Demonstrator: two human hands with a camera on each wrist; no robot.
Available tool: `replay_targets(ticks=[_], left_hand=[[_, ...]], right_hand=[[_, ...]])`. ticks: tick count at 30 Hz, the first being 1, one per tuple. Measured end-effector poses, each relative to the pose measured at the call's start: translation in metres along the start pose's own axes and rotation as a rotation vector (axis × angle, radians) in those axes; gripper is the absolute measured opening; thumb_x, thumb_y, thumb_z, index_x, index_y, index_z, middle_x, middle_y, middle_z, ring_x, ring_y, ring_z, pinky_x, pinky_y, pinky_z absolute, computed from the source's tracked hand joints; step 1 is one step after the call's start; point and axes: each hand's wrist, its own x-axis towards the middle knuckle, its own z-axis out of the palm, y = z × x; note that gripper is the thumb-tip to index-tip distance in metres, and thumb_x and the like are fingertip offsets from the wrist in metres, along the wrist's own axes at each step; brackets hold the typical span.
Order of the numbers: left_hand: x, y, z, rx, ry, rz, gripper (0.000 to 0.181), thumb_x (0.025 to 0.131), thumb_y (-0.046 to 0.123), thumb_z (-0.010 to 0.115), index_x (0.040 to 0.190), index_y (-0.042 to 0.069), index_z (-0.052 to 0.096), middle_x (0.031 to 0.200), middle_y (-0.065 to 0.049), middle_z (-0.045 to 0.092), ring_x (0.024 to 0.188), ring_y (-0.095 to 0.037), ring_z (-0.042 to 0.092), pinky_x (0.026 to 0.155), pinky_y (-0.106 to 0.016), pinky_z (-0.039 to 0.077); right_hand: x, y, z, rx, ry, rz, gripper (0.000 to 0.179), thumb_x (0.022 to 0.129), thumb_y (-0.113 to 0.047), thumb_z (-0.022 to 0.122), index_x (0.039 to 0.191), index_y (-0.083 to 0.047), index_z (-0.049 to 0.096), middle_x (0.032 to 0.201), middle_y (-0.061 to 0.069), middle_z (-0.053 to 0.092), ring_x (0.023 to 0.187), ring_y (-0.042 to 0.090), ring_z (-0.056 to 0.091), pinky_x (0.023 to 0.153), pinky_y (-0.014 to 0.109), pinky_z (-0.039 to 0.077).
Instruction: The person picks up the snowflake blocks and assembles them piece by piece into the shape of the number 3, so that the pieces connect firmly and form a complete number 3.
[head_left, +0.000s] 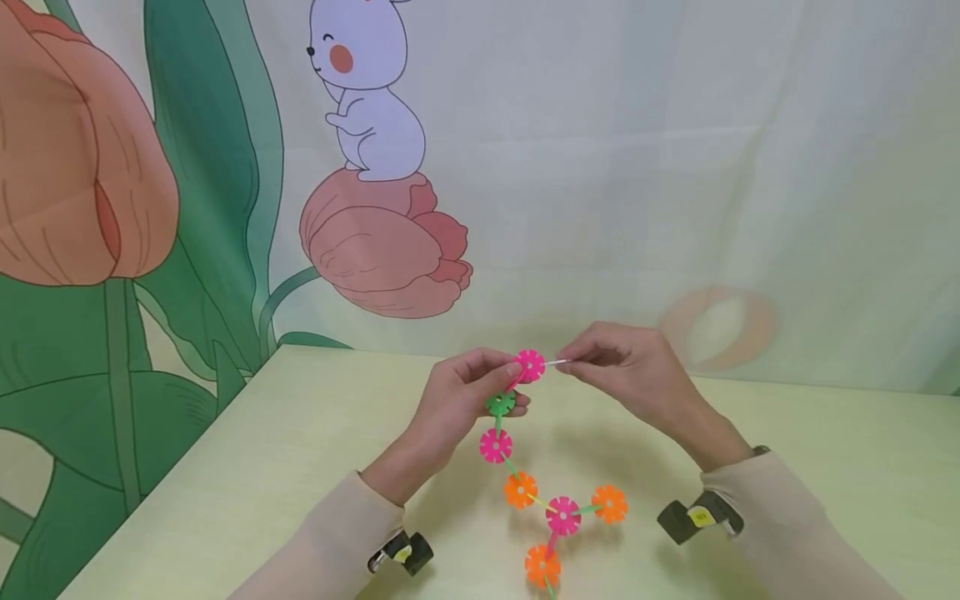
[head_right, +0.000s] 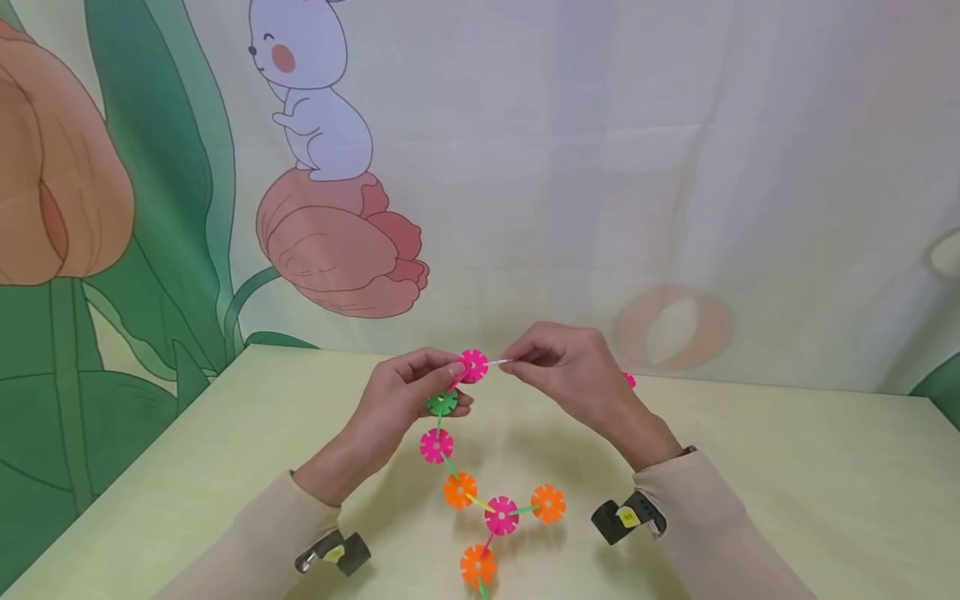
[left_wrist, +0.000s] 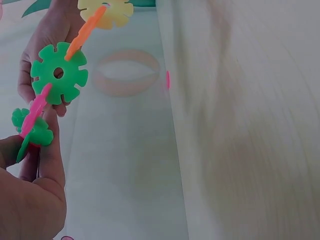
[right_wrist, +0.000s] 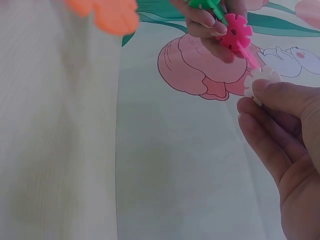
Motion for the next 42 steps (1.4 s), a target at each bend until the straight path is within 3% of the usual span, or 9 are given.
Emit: replay_targets(ticks=[9,19,24,28,31,36,42], left_hand=[[0.001,0.0,0.0,-0.002,-0.011,-0.002,0.021,0.105,0.012,0.068,0.119,-0.003,0.071,0.107,-0.015,0.075,0.082,-0.021,0.078,0.089,-0.042,0.063],[0.001,0.003,0.002,-0.022,-0.015,-0.013,0.021,0.105,0.011,0.068,0.118,-0.004,0.073,0.106,-0.015,0.076,0.082,-0.02,0.079,0.088,-0.042,0.063],[0.001,0.002,0.002,0.044,-0.015,-0.008,0.022,0.105,0.016,0.069,0.119,0.0,0.074,0.108,-0.013,0.077,0.091,-0.022,0.078,0.087,-0.037,0.063],[-0.001,0.0,0.003,0.088,-0.022,-0.002,0.025,0.104,0.021,0.07,0.121,0.004,0.075,0.11,-0.01,0.078,0.099,-0.027,0.077,0.086,-0.035,0.062],[-0.002,-0.001,0.004,0.065,-0.032,0.003,0.027,0.103,0.025,0.072,0.122,0.005,0.075,0.11,-0.014,0.077,0.102,-0.034,0.076,0.088,-0.039,0.062],[-0.002,-0.002,0.004,0.094,-0.04,-0.01,0.027,0.099,0.03,0.078,0.118,0.01,0.078,0.109,-0.012,0.077,0.098,-0.032,0.077,0.091,-0.041,0.06],[-0.001,-0.002,0.004,0.109,-0.03,-0.016,0.026,0.097,0.028,0.081,0.116,0.01,0.08,0.105,-0.009,0.078,0.093,-0.027,0.077,0.089,-0.04,0.061]], right_hand=[[0.001,-0.003,0.002,0.036,-0.016,0.001,0.017,0.091,0.004,0.081,0.102,-0.008,0.083,0.096,-0.003,0.078,0.087,0.018,0.078,0.082,0.032,0.063],[0.002,-0.006,0.004,0.113,0.008,0.075,0.012,0.09,-0.003,0.085,0.1,-0.011,0.084,0.094,0.002,0.079,0.089,0.021,0.079,0.085,0.033,0.063],[0.002,-0.005,0.004,0.113,-0.011,0.051,0.014,0.091,-0.001,0.084,0.102,-0.01,0.084,0.096,0.001,0.079,0.089,0.021,0.079,0.086,0.033,0.063],[0.002,-0.004,0.005,0.08,-0.034,0.039,0.017,0.091,0.001,0.083,0.104,-0.011,0.083,0.097,-0.001,0.079,0.089,0.02,0.078,0.085,0.032,0.063],[0.002,-0.004,0.007,0.056,-0.042,0.038,0.017,0.091,0.0,0.083,0.105,-0.011,0.082,0.097,-0.002,0.078,0.088,0.018,0.078,0.084,0.032,0.063],[0.002,-0.006,0.008,0.029,-0.069,0.063,0.016,0.092,-0.004,0.083,0.107,-0.012,0.081,0.097,-0.004,0.078,0.086,0.016,0.078,0.082,0.033,0.063],[0.003,0.006,-0.019,-0.17,-0.106,0.159,0.018,0.095,-0.017,0.083,0.113,-0.015,0.079,0.105,-0.004,0.079,0.092,0.015,0.077,0.083,0.039,0.061]])
